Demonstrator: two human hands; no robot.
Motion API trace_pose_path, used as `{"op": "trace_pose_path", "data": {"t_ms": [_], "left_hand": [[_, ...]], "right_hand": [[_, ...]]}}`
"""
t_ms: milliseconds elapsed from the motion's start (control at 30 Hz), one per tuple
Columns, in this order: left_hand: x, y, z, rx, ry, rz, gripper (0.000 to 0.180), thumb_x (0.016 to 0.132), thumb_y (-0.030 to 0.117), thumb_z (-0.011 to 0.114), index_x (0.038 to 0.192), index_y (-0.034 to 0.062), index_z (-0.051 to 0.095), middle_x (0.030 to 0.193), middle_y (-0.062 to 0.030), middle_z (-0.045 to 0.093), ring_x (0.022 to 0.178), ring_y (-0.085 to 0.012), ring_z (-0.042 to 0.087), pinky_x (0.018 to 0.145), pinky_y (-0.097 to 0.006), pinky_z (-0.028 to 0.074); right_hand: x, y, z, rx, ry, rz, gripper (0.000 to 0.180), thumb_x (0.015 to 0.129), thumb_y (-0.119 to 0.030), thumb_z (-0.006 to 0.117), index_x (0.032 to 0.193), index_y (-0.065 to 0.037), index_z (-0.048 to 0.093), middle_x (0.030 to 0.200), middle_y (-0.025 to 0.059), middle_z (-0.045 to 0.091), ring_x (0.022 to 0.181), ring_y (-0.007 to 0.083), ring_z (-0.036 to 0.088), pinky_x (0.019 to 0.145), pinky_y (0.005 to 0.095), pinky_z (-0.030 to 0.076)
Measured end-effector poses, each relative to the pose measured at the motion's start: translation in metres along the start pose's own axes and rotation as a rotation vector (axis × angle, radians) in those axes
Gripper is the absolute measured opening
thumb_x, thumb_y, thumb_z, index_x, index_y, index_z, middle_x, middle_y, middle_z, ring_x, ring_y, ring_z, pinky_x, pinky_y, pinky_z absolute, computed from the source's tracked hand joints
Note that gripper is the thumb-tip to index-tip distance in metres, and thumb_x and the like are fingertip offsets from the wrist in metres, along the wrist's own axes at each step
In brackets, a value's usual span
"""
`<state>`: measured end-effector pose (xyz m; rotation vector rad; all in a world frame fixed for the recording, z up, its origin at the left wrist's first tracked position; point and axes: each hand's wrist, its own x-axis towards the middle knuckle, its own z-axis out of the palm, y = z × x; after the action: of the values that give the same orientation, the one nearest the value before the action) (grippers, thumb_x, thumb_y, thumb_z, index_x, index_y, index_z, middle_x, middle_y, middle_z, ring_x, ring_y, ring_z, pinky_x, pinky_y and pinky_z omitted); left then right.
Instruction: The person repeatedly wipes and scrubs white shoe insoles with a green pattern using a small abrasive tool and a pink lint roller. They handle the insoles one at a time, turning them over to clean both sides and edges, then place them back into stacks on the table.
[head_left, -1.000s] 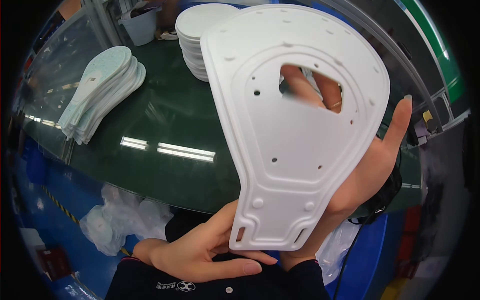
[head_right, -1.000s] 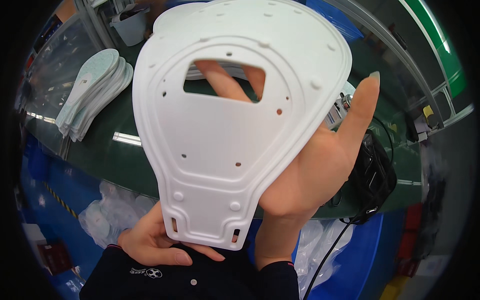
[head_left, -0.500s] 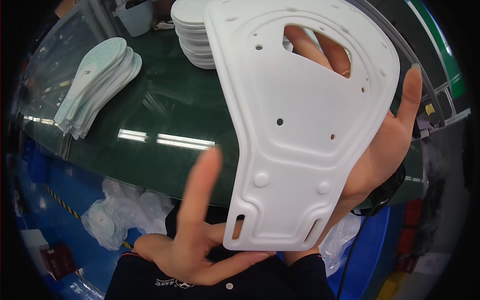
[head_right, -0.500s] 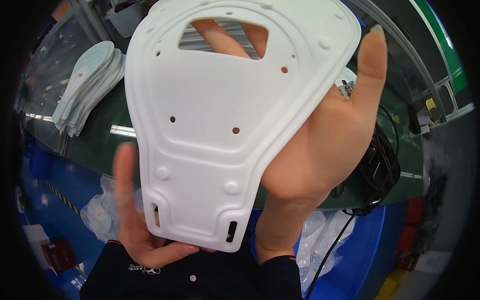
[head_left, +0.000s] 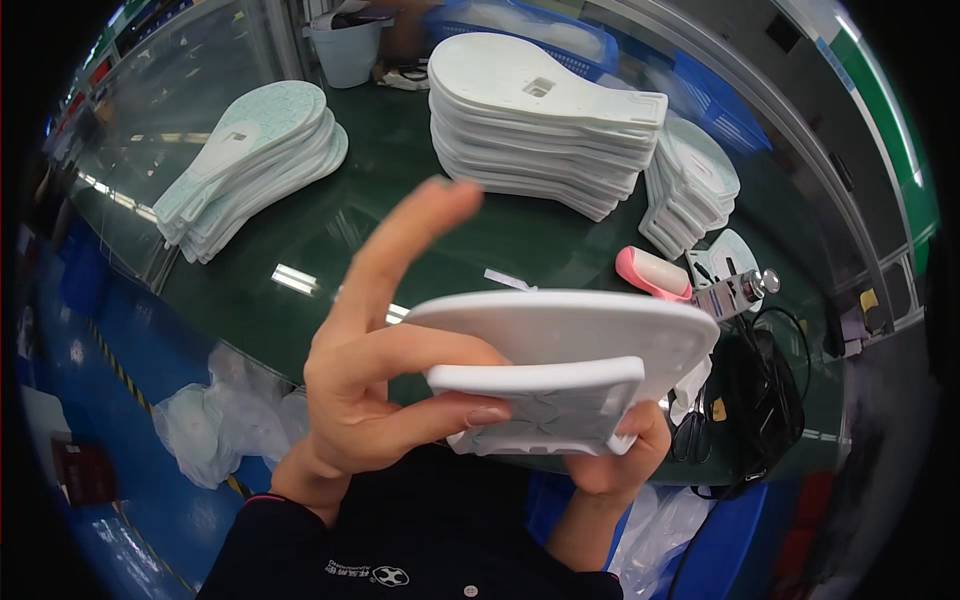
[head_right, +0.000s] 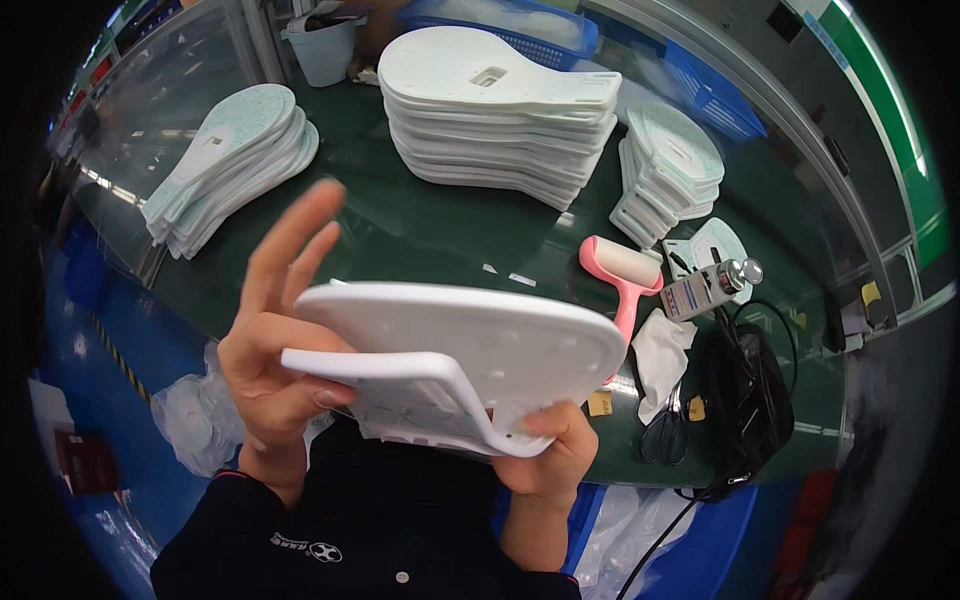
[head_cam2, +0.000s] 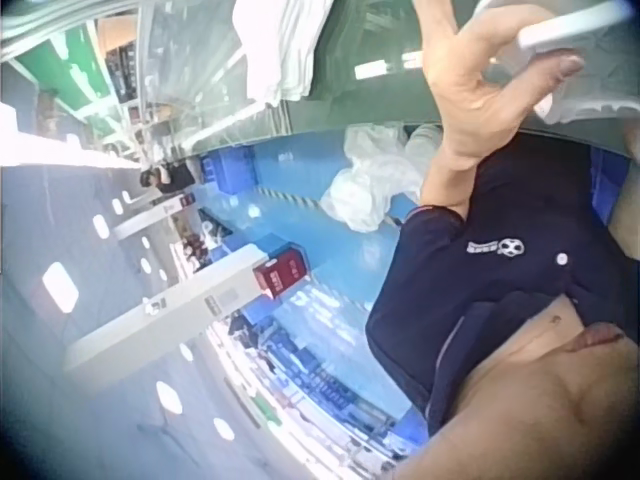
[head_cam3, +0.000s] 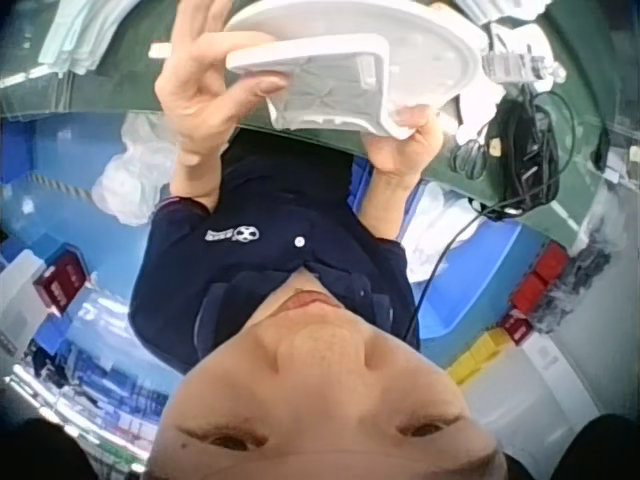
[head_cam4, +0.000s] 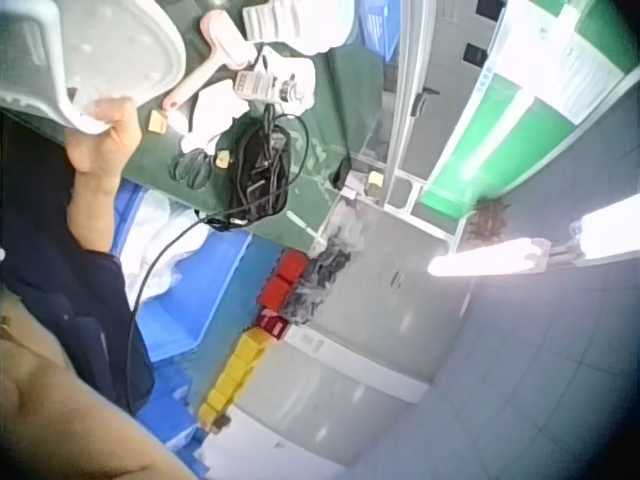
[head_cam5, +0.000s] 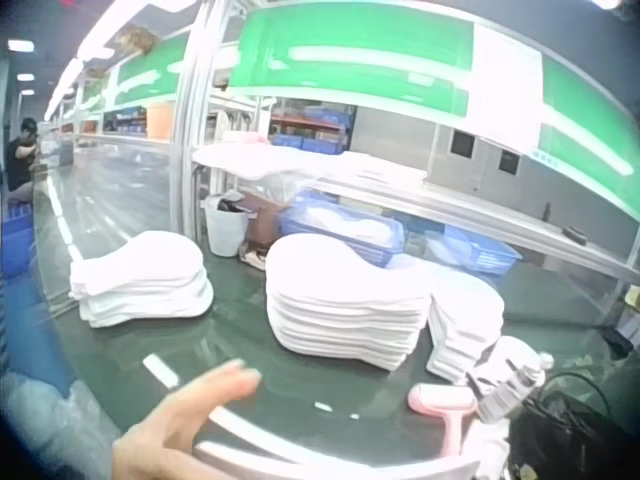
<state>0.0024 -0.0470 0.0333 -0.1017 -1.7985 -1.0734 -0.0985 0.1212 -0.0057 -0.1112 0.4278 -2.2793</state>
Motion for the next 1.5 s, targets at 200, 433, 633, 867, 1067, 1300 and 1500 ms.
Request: {"op": "trace_pose_path", "data": {"t_ms": [200,433,633,867,1067,1300,1500], "left_hand": [[-0.006,0.01,-0.001,-0.045,-0.167,-0.002,0.009,0.076,0.016,0.063,0.076,0.0078,0.064,0.08,-0.0119,0.062,0.075,-0.0226,0.064,0.096,-0.053,0.032],[0.002,0.026,-0.013,0.114,-0.408,-0.004,0.012,0.081,0.016,0.055,0.081,0.0108,0.066,0.089,-0.0099,0.062,0.083,-0.0205,0.062,0.101,-0.055,0.023],[0.006,0.032,-0.024,0.199,-0.581,0.047,0.011,0.081,0.013,0.055,0.083,0.0117,0.065,0.095,-0.0099,0.061,0.088,-0.02,0.061,0.103,-0.056,0.014],[0.004,0.024,-0.025,0.201,-0.54,0.112,0.008,0.078,0.014,0.058,0.081,0.0119,0.065,0.096,-0.0103,0.06,0.087,-0.02,0.061,0.103,-0.057,0.014],[-0.011,0.01,0.004,0.284,-0.206,0.049,0.009,0.072,0.019,0.064,0.066,0.0115,0.063,0.068,-0.0071,0.063,0.067,-0.0197,0.064,0.096,-0.055,0.031],[-0.012,0.005,0.003,0.333,-0.226,0.016,0.017,0.062,0.023,0.072,0.07,0.0095,0.066,0.071,-0.0078,0.064,0.069,-0.0202,0.064,0.095,-0.053,0.034],[-0.013,0.007,-0.002,0.316,-0.258,-0.013,0.021,0.058,0.024,0.074,0.072,0.009,0.067,0.072,-0.0084,0.064,0.069,-0.021,0.064,0.094,-0.051,0.035]], "right_hand": [[0.001,-0.001,-0.023,-0.426,-0.234,-0.187,0.069,0.065,-0.011,0.052,0.128,0.004,0.029,0.115,0.0223,0.049,0.109,0.0355,0.047,0.096,0.0477,0.034],[0.006,-0.003,0.017,-1.224,-0.086,-0.915,0.094,0.068,-0.053,0.063,0.133,-0.001,0.02,0.118,0.0218,0.046,0.117,0.0373,0.039,0.098,0.0479,0.031],[0.015,-0.014,0.027,-1.861,-0.516,-1.176,0.109,0.059,-0.074,0.052,0.13,0.003,0.021,0.108,0.0169,0.052,0.115,0.0393,0.04,0.099,0.0495,0.031],[0.004,-0.009,0.029,-1.073,-0.099,-0.916,0.065,0.075,-0.03,0.067,0.122,0.004,0.038,0.116,0.0192,0.051,0.118,0.0376,0.038,0.098,0.049,0.027],[0.01,-0.062,-0.061,-2.045,0.587,-0.871,0.037,0.078,-0.01,0.061,0.112,-0.001,0.052,0.115,0.0145,0.05,0.109,0.027,0.045,0.092,0.0372,0.034],[0.017,-0.077,-0.076,-2.232,0.622,-0.66,0.037,0.075,-0.018,0.065,0.106,0.0,0.054,0.104,0.0138,0.054,0.097,0.0268,0.049,0.084,0.0349,0.039],[-0.022,-0.071,-0.065,-2.222,0.751,-0.24,0.031,0.069,-0.013,0.069,0.094,-0.002,0.055,0.085,0.0084,0.052,0.069,0.0191,0.049,0.067,0.0326,0.042]]}}
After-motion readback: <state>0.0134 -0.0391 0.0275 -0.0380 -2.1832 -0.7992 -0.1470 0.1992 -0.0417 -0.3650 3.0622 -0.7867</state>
